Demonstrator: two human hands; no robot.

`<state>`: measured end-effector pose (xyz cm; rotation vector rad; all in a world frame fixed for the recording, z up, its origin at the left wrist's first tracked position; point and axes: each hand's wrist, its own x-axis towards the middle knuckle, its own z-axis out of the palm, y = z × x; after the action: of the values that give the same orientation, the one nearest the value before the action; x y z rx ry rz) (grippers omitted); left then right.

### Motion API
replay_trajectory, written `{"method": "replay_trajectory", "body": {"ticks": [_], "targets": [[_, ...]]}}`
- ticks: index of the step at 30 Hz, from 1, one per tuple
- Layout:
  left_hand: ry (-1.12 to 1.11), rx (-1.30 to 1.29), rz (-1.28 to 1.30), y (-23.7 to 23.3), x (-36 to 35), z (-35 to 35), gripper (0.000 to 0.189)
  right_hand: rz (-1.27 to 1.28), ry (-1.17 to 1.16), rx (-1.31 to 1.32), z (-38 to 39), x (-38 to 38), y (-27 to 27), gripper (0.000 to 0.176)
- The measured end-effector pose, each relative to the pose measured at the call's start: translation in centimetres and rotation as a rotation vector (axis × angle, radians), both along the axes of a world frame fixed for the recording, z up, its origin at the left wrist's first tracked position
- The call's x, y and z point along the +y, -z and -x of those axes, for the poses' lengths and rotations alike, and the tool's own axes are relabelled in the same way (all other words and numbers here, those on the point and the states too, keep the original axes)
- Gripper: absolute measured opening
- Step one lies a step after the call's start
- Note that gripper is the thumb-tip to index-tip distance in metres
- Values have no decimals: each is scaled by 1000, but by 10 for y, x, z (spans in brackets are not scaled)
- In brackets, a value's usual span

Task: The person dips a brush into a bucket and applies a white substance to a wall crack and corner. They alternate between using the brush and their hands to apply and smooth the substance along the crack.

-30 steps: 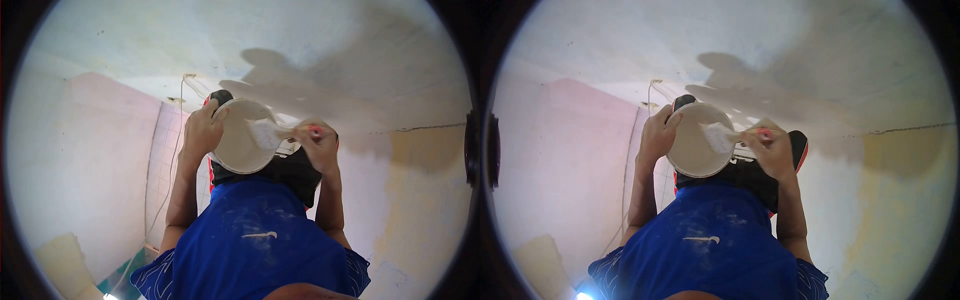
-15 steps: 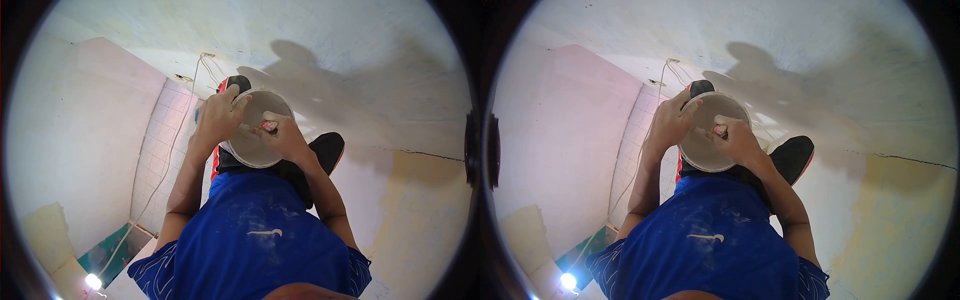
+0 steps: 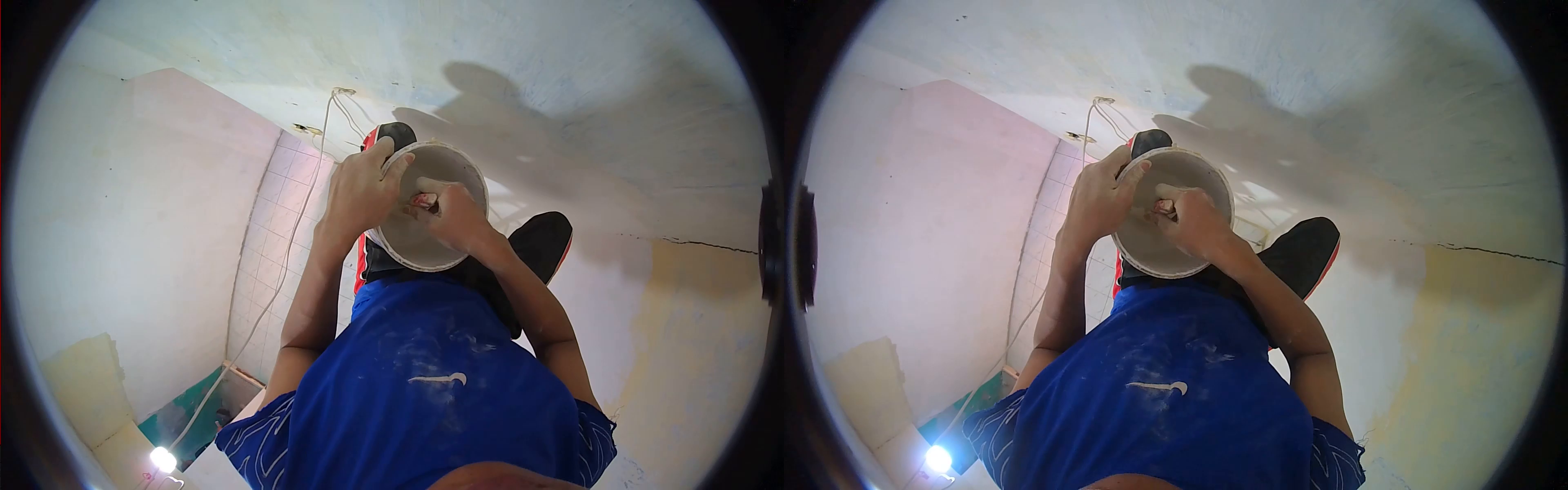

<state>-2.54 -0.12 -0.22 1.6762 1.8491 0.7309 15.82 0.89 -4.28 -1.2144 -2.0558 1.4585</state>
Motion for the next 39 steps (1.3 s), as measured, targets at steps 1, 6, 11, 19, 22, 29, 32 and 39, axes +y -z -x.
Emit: {"method": "replay_trajectory", "body": {"ticks": [1, 6, 11, 19, 22, 29, 32, 39], "targets": [[2, 4, -2, 0, 1, -1, 37, -2, 2, 4, 0, 1, 4, 18], [5, 26, -19, -1, -1, 0, 38, -98, 4, -1, 0, -1, 10, 18], [27, 26, -35, -1, -1, 0, 35, -63, 126, 103, -33, 6, -6, 19], [38, 18, -31, -2, 4, -9, 37, 302, 594, 672, -117, -6, 4, 16], [59, 51, -76, 2, 5, -11, 39, 624, 694, 1033, -130, -32, 42, 13], [27, 88, -1, 15, 12, -16, 40, 713, 870, 1456, -136, -76, 84, 20], [82, 109, -8, 19, 15, -20, 39, 546, 928, 1585, -156, -77, 78, 18], [110, 144, -32, 22, 20, -16, 41, 51, 1273, 1641, -216, -70, 107, 12]]}}
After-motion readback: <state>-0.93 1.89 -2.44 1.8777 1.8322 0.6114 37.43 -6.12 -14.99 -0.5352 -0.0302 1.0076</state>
